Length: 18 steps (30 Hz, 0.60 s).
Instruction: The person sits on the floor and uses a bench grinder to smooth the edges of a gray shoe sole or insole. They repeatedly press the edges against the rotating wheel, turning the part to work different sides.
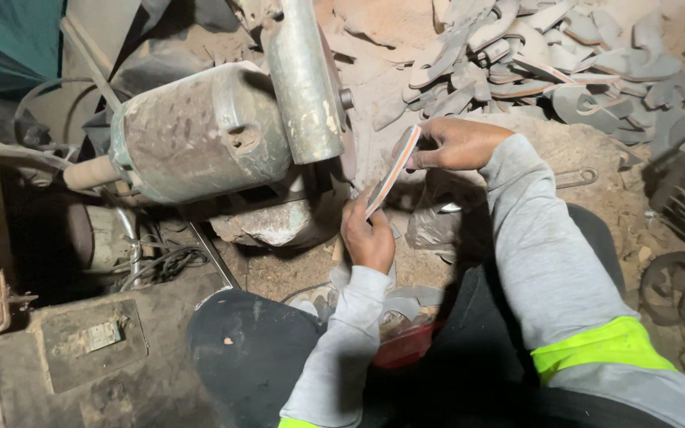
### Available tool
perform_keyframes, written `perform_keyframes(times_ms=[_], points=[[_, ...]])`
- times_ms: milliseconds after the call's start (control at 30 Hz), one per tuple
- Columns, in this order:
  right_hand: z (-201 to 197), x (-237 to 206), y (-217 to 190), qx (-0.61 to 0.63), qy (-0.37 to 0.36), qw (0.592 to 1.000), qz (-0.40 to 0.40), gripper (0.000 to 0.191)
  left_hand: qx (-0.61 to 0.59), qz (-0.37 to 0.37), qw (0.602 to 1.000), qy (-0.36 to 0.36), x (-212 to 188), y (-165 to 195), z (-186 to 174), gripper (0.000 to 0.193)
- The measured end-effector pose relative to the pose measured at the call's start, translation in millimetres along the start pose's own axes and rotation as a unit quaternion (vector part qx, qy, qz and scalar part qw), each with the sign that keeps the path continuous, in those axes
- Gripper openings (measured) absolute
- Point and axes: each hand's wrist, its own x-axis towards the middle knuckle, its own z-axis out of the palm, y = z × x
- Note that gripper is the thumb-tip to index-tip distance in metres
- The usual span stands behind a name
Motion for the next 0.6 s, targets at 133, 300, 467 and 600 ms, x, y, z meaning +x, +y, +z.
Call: perform_keyframes(times_ms=[133, 300, 467, 600], points=[[0.2, 3.5, -6.1, -0.028, -0.007, 0.997, 0.076, 0.05, 0.001, -0.059, 0.998, -0.016, 3.2, -3.5, -2.1, 0.034], [-2.9, 5.4, -3.4, -0.045, 0.015, 0.997, 0.061, 0.055, -0.008, -0.073, 0.997, -0.028, 6.0, -6.3, 7.1, 0.031], [-2.0, 10.3, 1.7, 0.049, 0.012, 0.998, 0.039, 0.053, -0.082, -0.105, 0.989, -0.068, 2.0, -1.3, 21.8, 0.019], [8.0, 23.5, 2.8, 0.043, 0.051, 0.998, 0.008, 0.04, -0.26, -0.25, 0.905, -0.224, 5.1, 5.0, 46.3, 0.022]])
